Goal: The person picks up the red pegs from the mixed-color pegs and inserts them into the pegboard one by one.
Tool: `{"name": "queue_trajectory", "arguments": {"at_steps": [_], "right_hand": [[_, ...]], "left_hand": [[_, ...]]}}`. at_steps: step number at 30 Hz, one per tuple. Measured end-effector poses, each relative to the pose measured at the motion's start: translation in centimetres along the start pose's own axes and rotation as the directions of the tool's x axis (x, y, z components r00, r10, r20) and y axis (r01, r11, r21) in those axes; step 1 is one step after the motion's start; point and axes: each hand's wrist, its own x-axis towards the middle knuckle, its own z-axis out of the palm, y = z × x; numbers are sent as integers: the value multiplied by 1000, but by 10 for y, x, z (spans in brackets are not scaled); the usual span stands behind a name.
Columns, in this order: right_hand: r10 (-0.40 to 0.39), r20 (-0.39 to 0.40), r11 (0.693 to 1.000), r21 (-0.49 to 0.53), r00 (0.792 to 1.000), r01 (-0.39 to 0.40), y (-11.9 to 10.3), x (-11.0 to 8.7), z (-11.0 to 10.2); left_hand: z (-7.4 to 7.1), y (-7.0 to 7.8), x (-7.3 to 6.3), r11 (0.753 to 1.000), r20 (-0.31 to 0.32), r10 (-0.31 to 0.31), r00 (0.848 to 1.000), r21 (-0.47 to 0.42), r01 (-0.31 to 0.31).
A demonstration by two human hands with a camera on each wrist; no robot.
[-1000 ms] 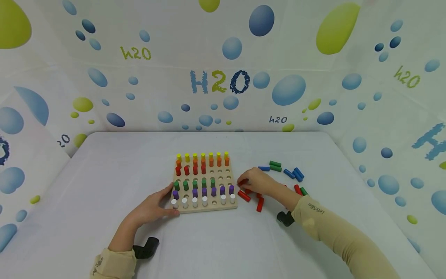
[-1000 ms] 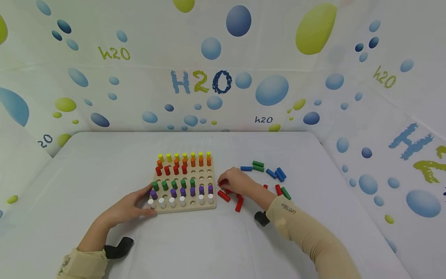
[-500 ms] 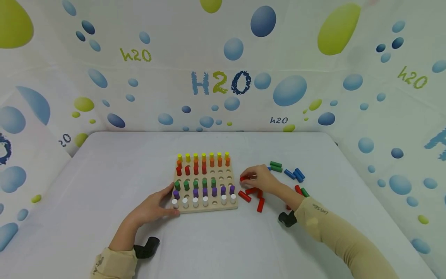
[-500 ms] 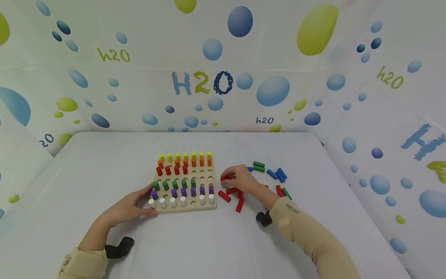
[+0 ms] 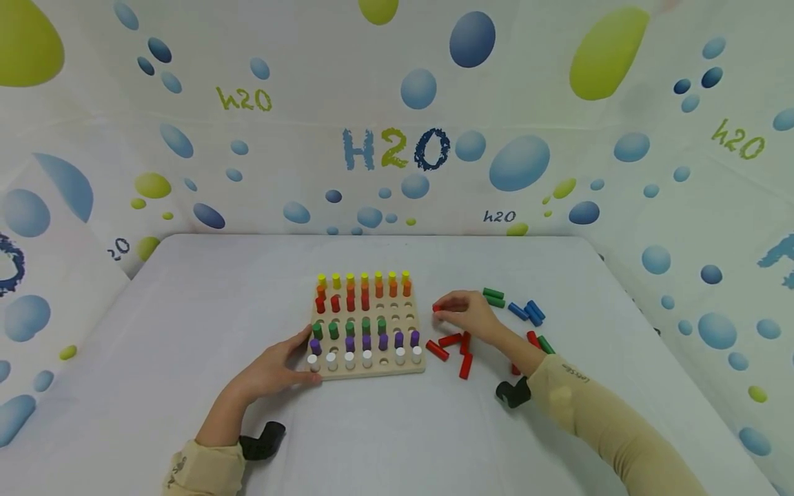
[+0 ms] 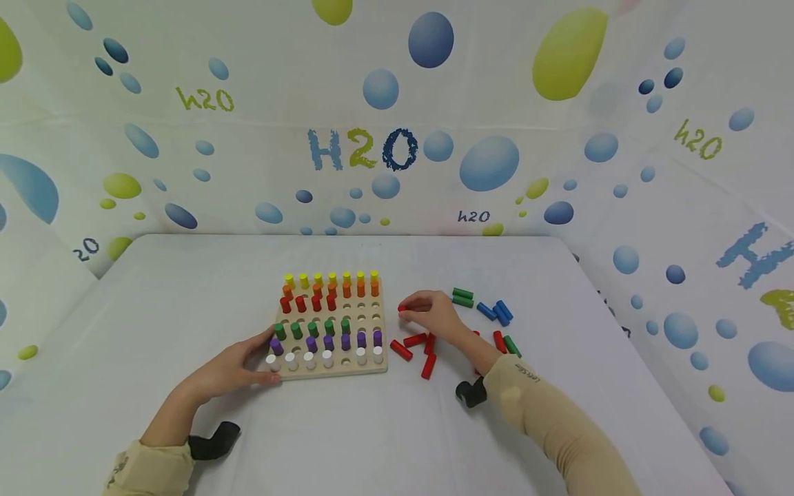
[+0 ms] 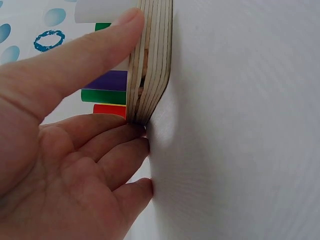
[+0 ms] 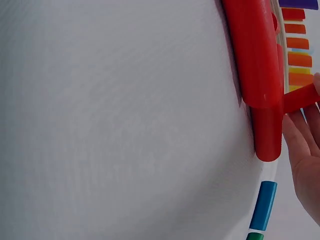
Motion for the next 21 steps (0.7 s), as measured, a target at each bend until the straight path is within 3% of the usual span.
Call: {"name": "queue_trajectory", "arguments": {"at_steps": [7,21], "right_hand": [[69,-27,991,120,997,-65,-3,2,2],[39,-11,984,175,999,-37,-15,13,8]], "left_hand": [[0,2,-1,1000,-2,11,1000,6,-11],[-2,7,-1,1000,-4,7,1000,-9,-7]]}}
